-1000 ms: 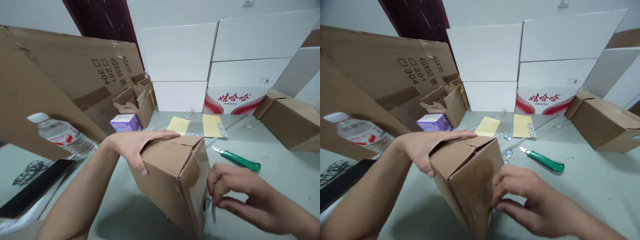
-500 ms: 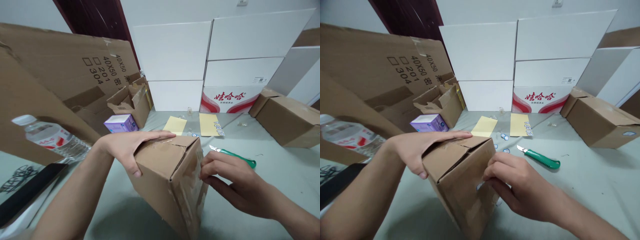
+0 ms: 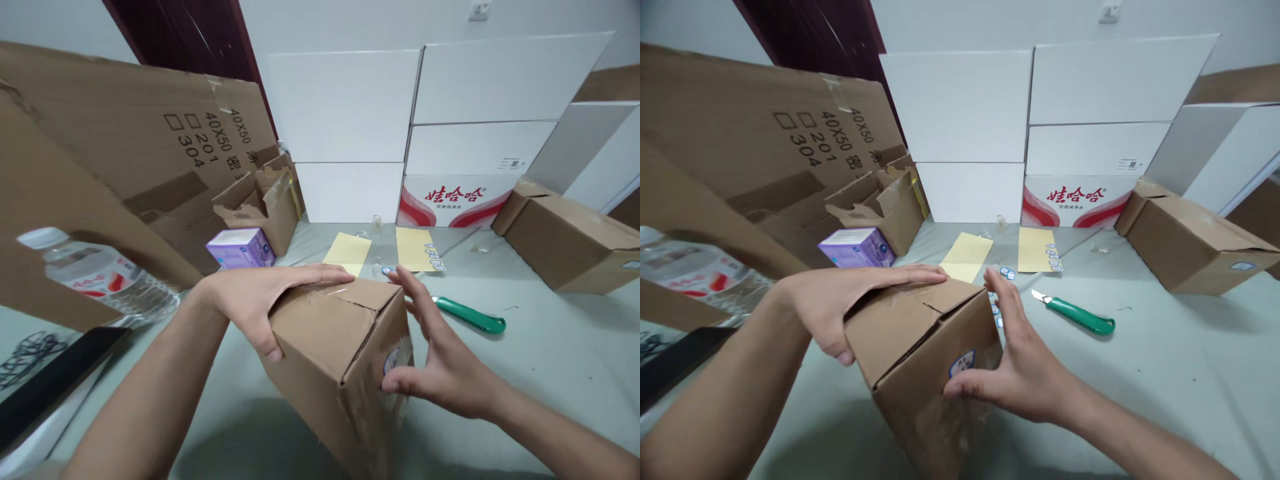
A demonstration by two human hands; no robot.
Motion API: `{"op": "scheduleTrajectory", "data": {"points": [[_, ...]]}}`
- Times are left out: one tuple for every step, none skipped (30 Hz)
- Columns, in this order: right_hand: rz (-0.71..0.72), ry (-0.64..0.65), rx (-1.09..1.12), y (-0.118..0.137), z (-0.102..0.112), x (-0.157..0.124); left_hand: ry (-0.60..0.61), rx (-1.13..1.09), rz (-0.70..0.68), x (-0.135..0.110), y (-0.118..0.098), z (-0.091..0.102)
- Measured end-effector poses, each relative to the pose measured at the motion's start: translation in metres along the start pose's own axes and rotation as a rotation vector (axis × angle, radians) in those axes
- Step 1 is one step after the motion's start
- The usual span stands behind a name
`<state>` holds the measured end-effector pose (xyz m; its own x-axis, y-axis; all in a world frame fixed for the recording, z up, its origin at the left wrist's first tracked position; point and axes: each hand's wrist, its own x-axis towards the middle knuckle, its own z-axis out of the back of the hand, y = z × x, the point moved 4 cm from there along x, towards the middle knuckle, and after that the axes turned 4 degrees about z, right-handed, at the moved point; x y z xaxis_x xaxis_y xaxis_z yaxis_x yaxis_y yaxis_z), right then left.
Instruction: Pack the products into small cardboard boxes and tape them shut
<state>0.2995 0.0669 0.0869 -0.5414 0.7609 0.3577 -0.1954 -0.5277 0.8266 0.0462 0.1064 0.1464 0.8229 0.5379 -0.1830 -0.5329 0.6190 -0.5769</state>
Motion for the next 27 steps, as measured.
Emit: {"op": "scheduleTrajectory", "data": {"points": [[-0.067, 0.034, 0.090, -0.004, -0.005, 0.000, 0.002, 0.004, 0.002, 0.000, 0.000, -0.001], [-0.119, 0.055, 0.172, -0.008, -0.009, 0.001, 0.004, 0.008, 0.004, 0.000, -0.001, -0.002], [-0.154, 0.063, 0.248, -0.011, -0.012, 0.003, 0.004, 0.010, 0.002, 0.001, -0.001, -0.002], [-0.170, 0.068, 0.322, -0.014, -0.014, 0.005, 0.004, 0.011, 0.001, 0.000, -0.002, -0.003], [-0.170, 0.075, 0.391, -0.017, -0.016, 0.009, 0.001, 0.010, -0.002, 0.000, -0.002, -0.003], [-0.157, 0.081, 0.449, -0.020, -0.016, 0.012, -0.005, 0.007, -0.005, -0.001, -0.002, -0.003], [-0.141, 0.079, 0.487, -0.023, -0.014, 0.015, -0.015, 0.004, -0.006, -0.002, -0.002, -0.002], [-0.124, 0.060, 0.498, -0.028, -0.011, 0.017, -0.024, 0.002, -0.004, -0.004, -0.001, -0.002], [-0.109, 0.018, 0.470, -0.032, -0.005, 0.017, -0.035, 0.001, 0.002, -0.006, 0.001, -0.001], [-0.091, -0.042, 0.384, -0.037, 0.002, 0.015, -0.055, -0.003, 0.013, -0.008, 0.003, 0.001], [-0.074, -0.103, 0.261, -0.041, 0.009, 0.010, -0.062, -0.009, 0.030, -0.010, 0.006, 0.003], [-0.061, -0.143, 0.130, -0.043, 0.015, 0.004, -0.066, -0.023, 0.045, -0.012, 0.010, 0.005], [-0.053, -0.146, 0.014, -0.045, 0.019, -0.003, -0.076, -0.045, 0.056, -0.014, 0.013, 0.007], [-0.046, -0.111, -0.072, -0.045, 0.020, -0.010, -0.072, -0.068, 0.066, -0.015, 0.015, 0.009], [-0.042, -0.053, -0.121, -0.044, 0.018, -0.017, -0.060, -0.087, 0.071, -0.016, 0.017, 0.010], [-0.039, 0.014, -0.137, -0.043, 0.015, -0.023, -0.051, -0.095, 0.076, -0.017, 0.018, 0.011], [-0.038, 0.069, -0.139, -0.042, 0.013, -0.028, -0.040, -0.091, 0.077, -0.017, 0.018, 0.011], [-0.038, 0.094, -0.151, -0.040, 0.011, -0.032, -0.049, -0.079, 0.076, -0.017, 0.017, 0.011], [-0.044, 0.083, -0.168, -0.037, 0.011, -0.035, -0.056, -0.062, 0.069, -0.017, 0.015, 0.009], [-0.049, 0.043, -0.186, -0.034, 0.013, -0.037, -0.079, -0.047, 0.057, -0.016, 0.012, 0.008], [-0.045, -0.009, -0.200, -0.030, 0.015, -0.039, -0.113, -0.038, 0.045, -0.015, 0.009, 0.007], [-0.028, -0.053, -0.210, -0.025, 0.016, -0.039, -0.135, -0.032, 0.039, -0.014, 0.006, 0.005], [-0.001, -0.073, -0.217, -0.019, 0.015, -0.040, -0.151, -0.025, 0.043, -0.012, 0.002, 0.002], [0.029, -0.059, -0.222, -0.013, 0.012, -0.040, -0.168, -0.015, 0.064, -0.010, -0.002, -0.001], [0.051, -0.023, -0.229, -0.007, 0.007, -0.039, -0.178, 0.002, 0.107, -0.008, -0.006, -0.005], [0.058, 0.010, -0.236, -0.002, 0.000, -0.038, -0.199, 0.023, 0.162, -0.005, -0.010, -0.009], [0.043, 0.027, -0.243, 0.001, -0.008, -0.037, -0.221, 0.050, 0.221, -0.003, -0.015, -0.014]]}}
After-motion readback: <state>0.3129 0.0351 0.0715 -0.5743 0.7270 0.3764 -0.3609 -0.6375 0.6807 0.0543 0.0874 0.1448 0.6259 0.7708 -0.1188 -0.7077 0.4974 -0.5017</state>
